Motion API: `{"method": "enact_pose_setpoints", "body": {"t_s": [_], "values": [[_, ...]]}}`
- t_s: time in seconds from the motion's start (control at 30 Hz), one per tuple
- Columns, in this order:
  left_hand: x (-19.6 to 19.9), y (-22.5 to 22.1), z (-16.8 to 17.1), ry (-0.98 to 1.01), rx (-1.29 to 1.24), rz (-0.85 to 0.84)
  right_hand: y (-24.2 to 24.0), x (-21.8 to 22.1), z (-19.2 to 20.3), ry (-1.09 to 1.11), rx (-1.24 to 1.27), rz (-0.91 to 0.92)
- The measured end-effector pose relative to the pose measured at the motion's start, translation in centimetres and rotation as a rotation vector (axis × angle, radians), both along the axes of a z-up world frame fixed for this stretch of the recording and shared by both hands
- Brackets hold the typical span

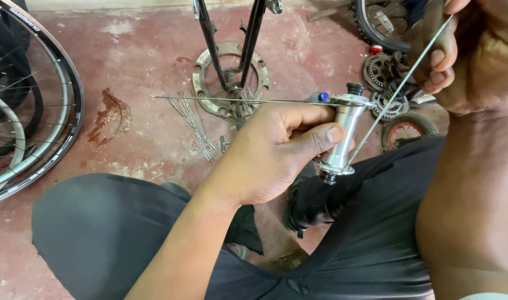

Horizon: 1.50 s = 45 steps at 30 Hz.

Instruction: Threading individual metal spokes into the flange holes of a bicycle wheel hub in preparation for wheel building.

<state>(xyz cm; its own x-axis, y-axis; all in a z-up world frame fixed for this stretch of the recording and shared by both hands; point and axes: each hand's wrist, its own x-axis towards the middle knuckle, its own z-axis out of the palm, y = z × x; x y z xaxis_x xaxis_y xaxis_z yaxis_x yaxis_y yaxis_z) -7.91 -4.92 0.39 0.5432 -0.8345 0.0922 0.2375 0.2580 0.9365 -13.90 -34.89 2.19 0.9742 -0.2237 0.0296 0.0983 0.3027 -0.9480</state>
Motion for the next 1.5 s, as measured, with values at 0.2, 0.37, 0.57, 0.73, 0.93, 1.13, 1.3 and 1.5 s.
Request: {"method": "enact_pose_setpoints", "body": {"t_s": [0.2, 0.37, 0.57, 0.73, 0.93, 1.13, 1.3, 1.5], "values": [[-0.3, -0.4, -0.1, 0.010, -0.001, -0.009, -24.6, -1.4, -13.7, 0.263, 0.048, 0.156], [-0.4, -0.6, -0.2, 0.043, -0.011, -0.033, -4.9, -1.1, -3.4, 0.075, -0.073, 0.082], [-0.4, -0.6, 0.1, -0.023, 0.015, -0.020, 0.2, 0.4, 0.3, 0.076, 0.116, 0.075], [-0.4, -0.6, 0.2, -0.043, 0.016, -0.002, 4.9, 0.0, 1.9, -0.054, -0.293, 0.036], [-0.3, -0.4, 0.0, 0.007, 0.015, 0.017, 8.0, -0.7, 4.4, 0.144, -0.749, 0.187], [-0.2, -0.2, 0.2, 0.070, 0.000, 0.036, 9.4, -0.6, 4.9, 0.087, -0.845, 0.025], [-0.1, -0.4, -0.4, 0.114, -0.044, 0.089, 9.7, -1.5, 4.5, 0.042, -0.950, -0.063], [0.5, -0.6, -1.3, 0.225, -0.229, 0.174, 12.0, -3.2, 5.3, 0.102, -1.091, -0.047]]}}
